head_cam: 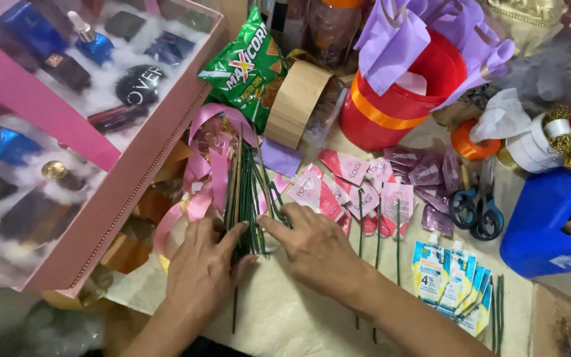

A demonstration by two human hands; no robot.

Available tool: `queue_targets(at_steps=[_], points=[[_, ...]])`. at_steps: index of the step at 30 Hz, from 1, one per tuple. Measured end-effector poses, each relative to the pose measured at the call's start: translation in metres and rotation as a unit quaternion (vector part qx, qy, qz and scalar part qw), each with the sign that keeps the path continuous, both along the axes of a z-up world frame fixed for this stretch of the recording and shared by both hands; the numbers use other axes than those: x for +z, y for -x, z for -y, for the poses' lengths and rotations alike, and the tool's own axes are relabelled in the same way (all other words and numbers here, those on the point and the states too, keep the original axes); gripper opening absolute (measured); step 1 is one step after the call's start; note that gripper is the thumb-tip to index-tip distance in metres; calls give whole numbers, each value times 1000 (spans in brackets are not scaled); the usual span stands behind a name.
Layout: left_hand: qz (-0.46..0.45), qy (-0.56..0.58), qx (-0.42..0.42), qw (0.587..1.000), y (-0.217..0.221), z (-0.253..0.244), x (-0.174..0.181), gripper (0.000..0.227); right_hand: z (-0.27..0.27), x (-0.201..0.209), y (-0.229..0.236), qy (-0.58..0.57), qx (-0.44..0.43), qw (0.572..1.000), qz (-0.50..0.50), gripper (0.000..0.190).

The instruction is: The person assembles decorative flower sticks by attaching small pink packets to green stems using adhesive, gathering them into a bundle, and securing the bundle with pink and gold ribbons.

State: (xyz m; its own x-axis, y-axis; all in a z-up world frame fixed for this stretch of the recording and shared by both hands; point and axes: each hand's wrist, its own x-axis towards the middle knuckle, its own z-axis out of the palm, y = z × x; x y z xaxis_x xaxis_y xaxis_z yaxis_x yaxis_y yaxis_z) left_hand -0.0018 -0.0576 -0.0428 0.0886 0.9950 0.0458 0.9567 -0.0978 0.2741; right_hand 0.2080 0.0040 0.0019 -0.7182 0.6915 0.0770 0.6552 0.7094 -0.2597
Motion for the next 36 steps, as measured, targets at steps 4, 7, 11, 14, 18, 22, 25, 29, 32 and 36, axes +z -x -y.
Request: queue_targets(at_steps=[4, 7, 11, 14, 18, 22, 25, 29, 32, 36], points=[[17, 18, 12, 1000, 3, -2, -3, 64, -14, -31, 10, -24, -2, 999, 42, 46], [9, -8, 7, 1000, 4, -2, -4, 65, -18, -37, 2, -54, -12, 998, 8, 46], [35, 21, 12, 999, 2, -6, -1, 65, -23, -28, -2, -78, -69, 995, -8, 17], [32, 43, 22, 998, 0, -7, -3, 64, -33, -40, 12, -92, -92, 991, 0, 11], [70, 26, 28, 997, -2, -4, -7, 69, -48, -39, 46, 1, -169, 973, 154, 38], [81, -24, 12, 996, -1, 0, -8, 70, -65, -68, 61, -59, -188, 968, 159, 22], [81, 32, 24, 996, -4, 1, -12, 71, -69, -67, 67, -48, -190, 961, 197, 21], [86, 36, 15, 995, -9, -1, -13, 74, -71, -60, 63, 12, -184, 958, 218, 28], [82, 48, 20, 995, -9, -3, -8, 74, -70, -17, 51, 142, -215, 954, 152, 38], [91, 47, 10, 995, -6, -2, -8, 78, -75, -3, 10, 339, -197, 918, 52, 22]])
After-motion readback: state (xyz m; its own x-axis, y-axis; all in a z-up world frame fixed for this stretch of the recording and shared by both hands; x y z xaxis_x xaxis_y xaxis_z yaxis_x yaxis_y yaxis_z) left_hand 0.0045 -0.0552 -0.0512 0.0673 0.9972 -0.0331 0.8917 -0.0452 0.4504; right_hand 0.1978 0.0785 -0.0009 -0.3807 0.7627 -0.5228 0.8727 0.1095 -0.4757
